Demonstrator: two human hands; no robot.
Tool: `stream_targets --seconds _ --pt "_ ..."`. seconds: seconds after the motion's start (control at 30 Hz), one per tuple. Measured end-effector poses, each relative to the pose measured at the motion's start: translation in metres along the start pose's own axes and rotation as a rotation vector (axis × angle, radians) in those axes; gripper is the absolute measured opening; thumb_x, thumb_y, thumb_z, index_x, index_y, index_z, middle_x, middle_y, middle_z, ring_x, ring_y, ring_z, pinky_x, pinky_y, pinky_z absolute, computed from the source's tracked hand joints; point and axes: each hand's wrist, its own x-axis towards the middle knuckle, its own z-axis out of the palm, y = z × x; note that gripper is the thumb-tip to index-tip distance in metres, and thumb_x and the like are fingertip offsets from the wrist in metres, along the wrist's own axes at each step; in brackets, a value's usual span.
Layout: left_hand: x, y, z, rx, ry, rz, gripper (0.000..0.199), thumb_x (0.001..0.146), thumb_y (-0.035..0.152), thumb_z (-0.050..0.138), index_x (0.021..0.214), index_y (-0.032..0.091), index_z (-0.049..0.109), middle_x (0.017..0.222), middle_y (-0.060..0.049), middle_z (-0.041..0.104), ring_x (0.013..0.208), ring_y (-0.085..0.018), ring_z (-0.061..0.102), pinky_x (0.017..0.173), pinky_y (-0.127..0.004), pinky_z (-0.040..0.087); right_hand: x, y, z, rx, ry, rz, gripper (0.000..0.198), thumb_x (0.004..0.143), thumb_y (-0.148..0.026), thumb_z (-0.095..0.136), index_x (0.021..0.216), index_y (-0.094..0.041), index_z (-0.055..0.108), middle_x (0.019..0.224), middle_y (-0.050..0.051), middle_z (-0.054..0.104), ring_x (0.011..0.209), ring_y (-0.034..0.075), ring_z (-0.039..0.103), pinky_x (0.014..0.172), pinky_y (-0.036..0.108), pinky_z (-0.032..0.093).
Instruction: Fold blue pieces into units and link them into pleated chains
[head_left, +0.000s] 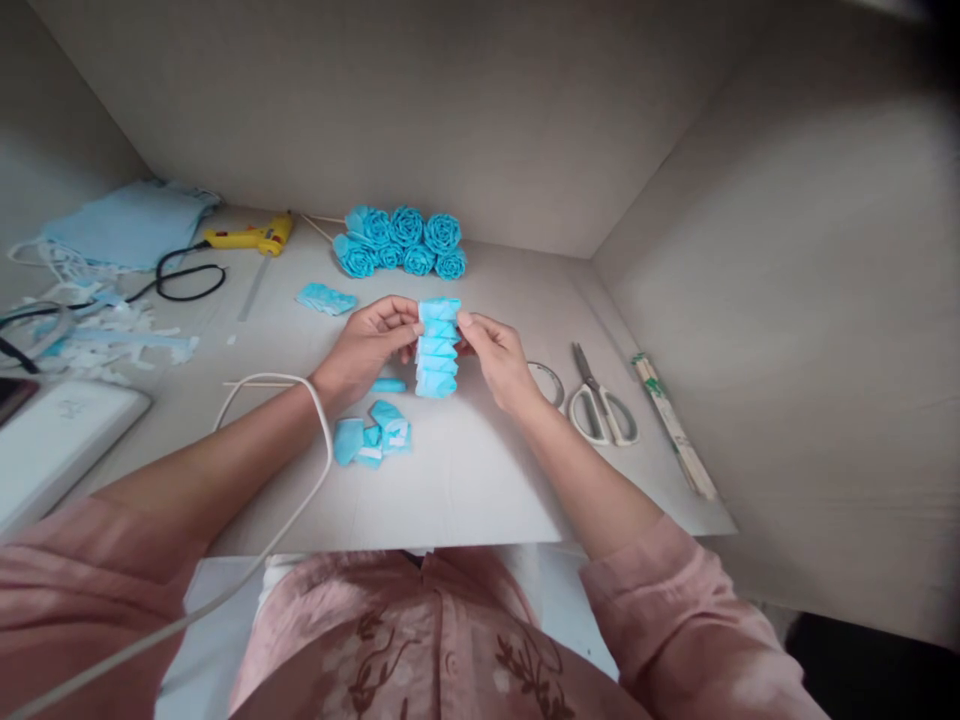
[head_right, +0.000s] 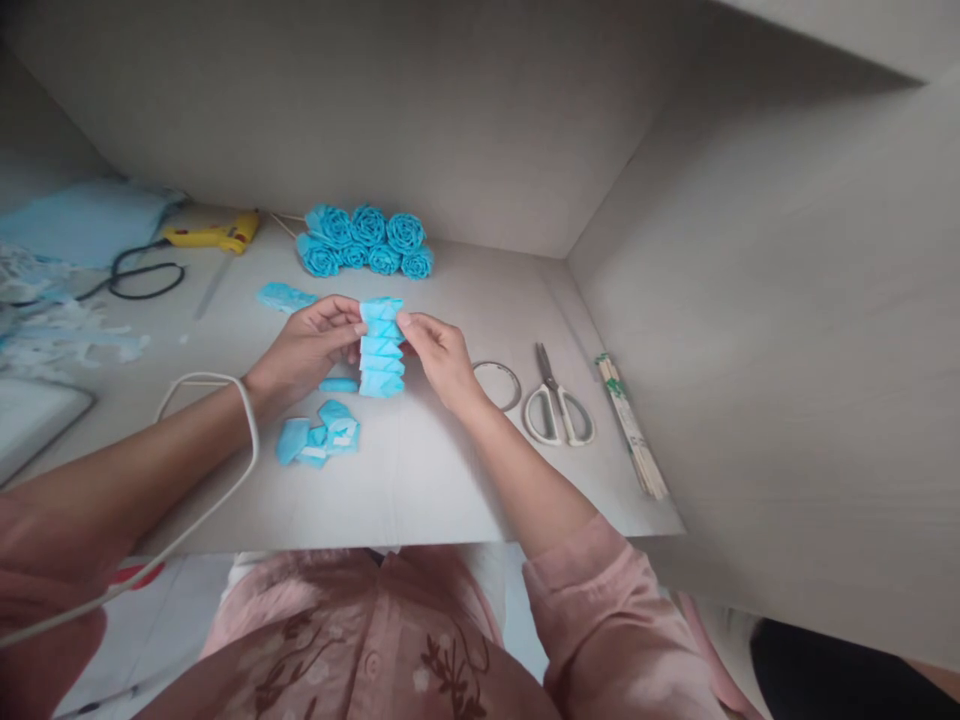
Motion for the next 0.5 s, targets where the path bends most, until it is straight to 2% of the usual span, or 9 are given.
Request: stream_targets --seconds 0.13,0.27,0.5 --pt "-0.0008 0.0011 0.0005 -0.029 0.033 0.015 0.023 0.073 0.028 0.076 0.088 0.017 0.064 0.066 0.003 0.061 0.054 -0.009 0.054 0.051 -0.022 0.044 -0.0003 0.0003 0.0005 -0.002 -0.077 0.053 0.032 0.077 -0.051 0.069 0.076 -0.019 0.065 0.074 0.0 0.061 0.07 0.012 0.053 0.07 0.025 0.044" --pt "-0.0038 0.0036 0.0027 -0.066 -0.008 -0.037 0.02 0.082 0.034 0.066 0.093 0.017 0.064 0.076 0.0 0.063 0.066 -0.012 0.059 0.059 -0.024 0.048 0.001 0.0033 -0.0001 -0.045 -0.024 0.021 0.03 0.075 -0.048 0.07 0.071 -0.018 0.062 0.069 -0.002 0.057 0.066 0.011 0.05 0.066 0.025 0.042" --pt "-0.0024 0.0011 0.0011 -0.018 -0.031 -0.004 0.029 0.069 0.025 0.078 0.093 0.017 0.064 0.081 -0.001 0.066 0.061 -0.01 0.056 0.057 -0.023 0.043 0.001 0.0029 -0.0015 -0.104 -0.004 0.001 0.029 0.079 -0.044 0.065 0.067 -0.019 0.059 0.067 -0.002 0.054 0.066 0.012 0.048 0.067 0.025 0.041"
